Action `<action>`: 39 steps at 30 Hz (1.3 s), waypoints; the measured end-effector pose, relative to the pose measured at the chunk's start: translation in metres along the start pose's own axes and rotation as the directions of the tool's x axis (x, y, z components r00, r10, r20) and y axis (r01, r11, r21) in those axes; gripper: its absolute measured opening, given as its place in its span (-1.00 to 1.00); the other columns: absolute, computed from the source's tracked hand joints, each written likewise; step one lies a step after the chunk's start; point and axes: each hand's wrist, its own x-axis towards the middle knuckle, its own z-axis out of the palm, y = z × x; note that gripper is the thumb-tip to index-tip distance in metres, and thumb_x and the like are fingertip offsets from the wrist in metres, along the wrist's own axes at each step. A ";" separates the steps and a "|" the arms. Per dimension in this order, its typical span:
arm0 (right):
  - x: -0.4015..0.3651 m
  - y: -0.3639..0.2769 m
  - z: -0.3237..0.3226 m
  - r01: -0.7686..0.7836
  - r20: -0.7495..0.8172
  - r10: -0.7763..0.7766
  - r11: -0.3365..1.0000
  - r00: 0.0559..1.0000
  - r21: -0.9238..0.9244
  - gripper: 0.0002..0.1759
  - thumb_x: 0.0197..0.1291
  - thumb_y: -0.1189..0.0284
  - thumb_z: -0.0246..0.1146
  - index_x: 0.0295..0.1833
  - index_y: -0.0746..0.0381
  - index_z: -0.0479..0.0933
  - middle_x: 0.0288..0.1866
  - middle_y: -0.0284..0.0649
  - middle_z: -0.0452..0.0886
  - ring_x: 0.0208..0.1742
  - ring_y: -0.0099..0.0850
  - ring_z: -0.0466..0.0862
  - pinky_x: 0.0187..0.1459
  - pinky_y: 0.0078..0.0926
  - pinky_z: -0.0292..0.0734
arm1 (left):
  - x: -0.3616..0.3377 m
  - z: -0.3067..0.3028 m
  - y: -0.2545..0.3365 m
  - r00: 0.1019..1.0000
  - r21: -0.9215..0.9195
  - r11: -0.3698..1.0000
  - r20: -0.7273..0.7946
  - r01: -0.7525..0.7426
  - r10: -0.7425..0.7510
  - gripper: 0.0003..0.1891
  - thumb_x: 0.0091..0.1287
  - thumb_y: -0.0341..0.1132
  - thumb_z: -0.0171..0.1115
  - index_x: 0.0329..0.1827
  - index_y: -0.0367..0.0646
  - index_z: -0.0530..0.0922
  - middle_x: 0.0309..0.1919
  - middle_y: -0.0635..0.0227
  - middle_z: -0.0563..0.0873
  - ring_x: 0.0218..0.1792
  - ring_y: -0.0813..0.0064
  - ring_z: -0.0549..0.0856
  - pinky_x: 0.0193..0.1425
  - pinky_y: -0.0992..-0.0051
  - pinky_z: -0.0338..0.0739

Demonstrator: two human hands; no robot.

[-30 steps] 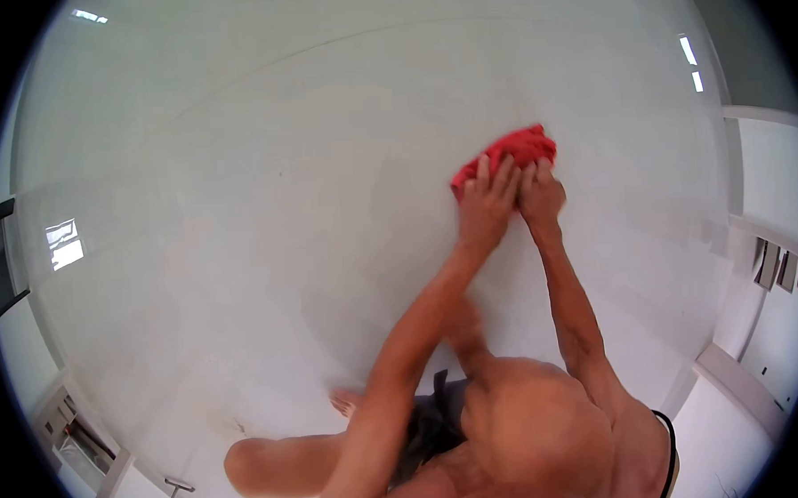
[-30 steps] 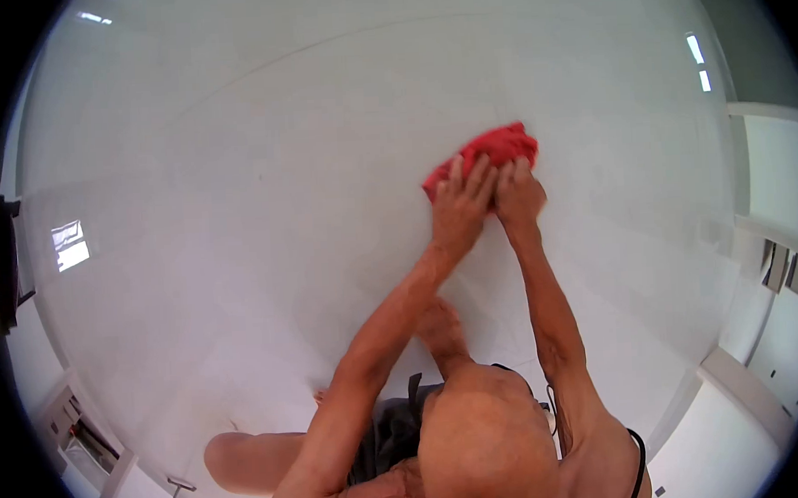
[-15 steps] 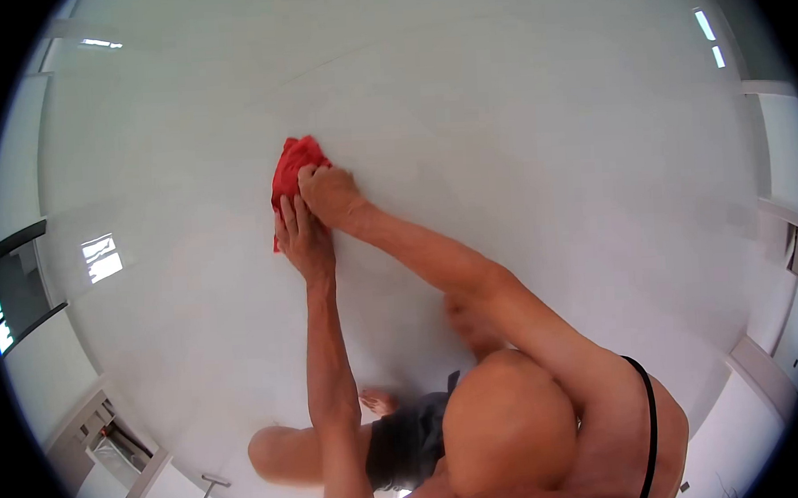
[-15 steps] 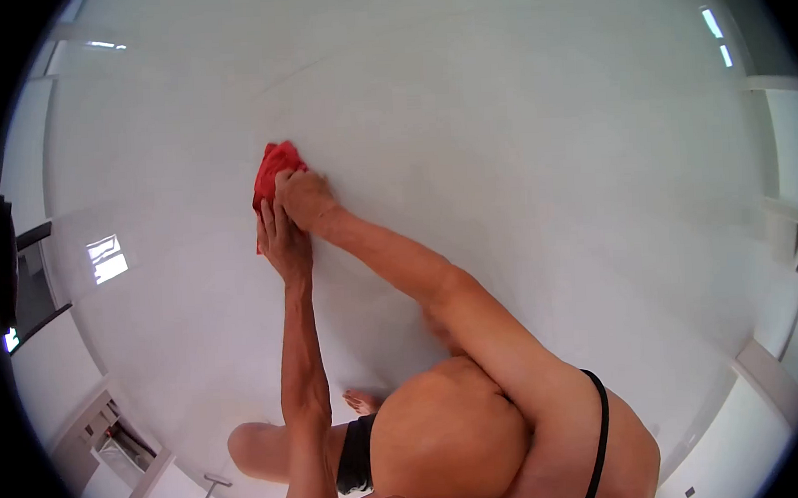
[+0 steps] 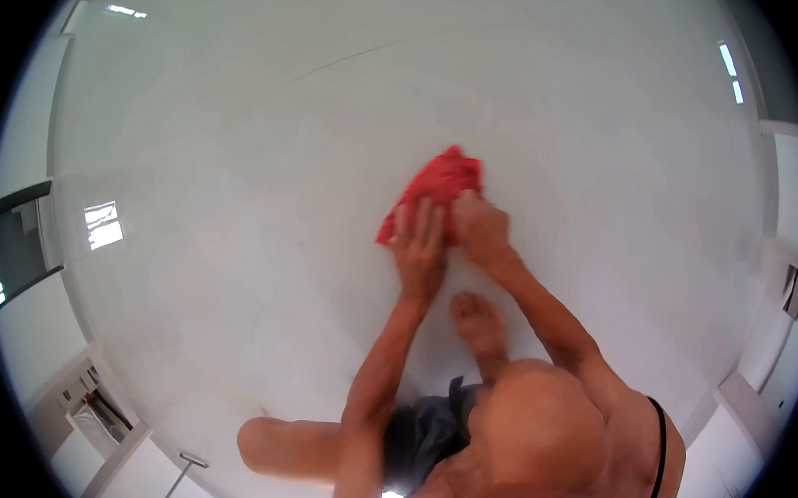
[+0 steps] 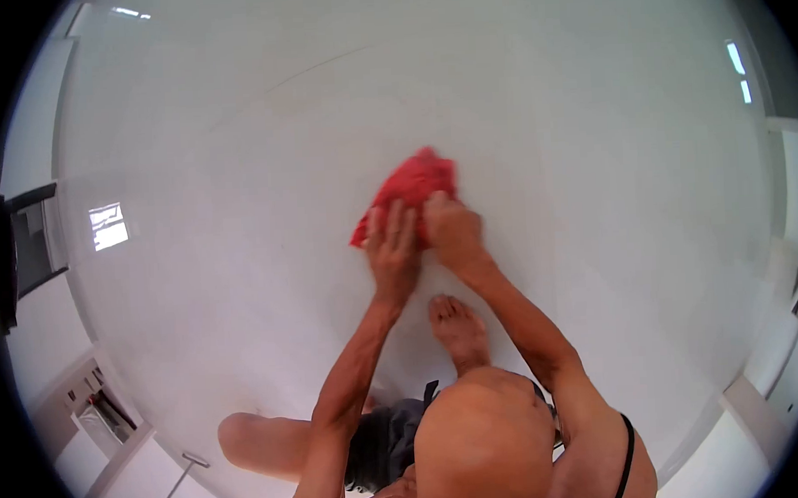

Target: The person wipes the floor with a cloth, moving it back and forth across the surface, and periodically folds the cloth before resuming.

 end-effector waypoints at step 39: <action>0.080 -0.133 0.025 0.310 0.309 -0.379 0.917 0.873 0.249 -0.73 0.62 0.24 0.14 0.05 0.24 0.55 -0.09 0.02 0.75 -0.19 -0.02 0.83 -0.23 0.05 0.70 | -0.021 -0.231 -0.132 0.986 -0.066 0.989 0.111 0.134 -0.126 -0.61 0.59 -0.21 0.23 0.39 -0.15 0.65 0.36 0.05 0.72 0.35 0.01 0.70 0.42 0.12 0.63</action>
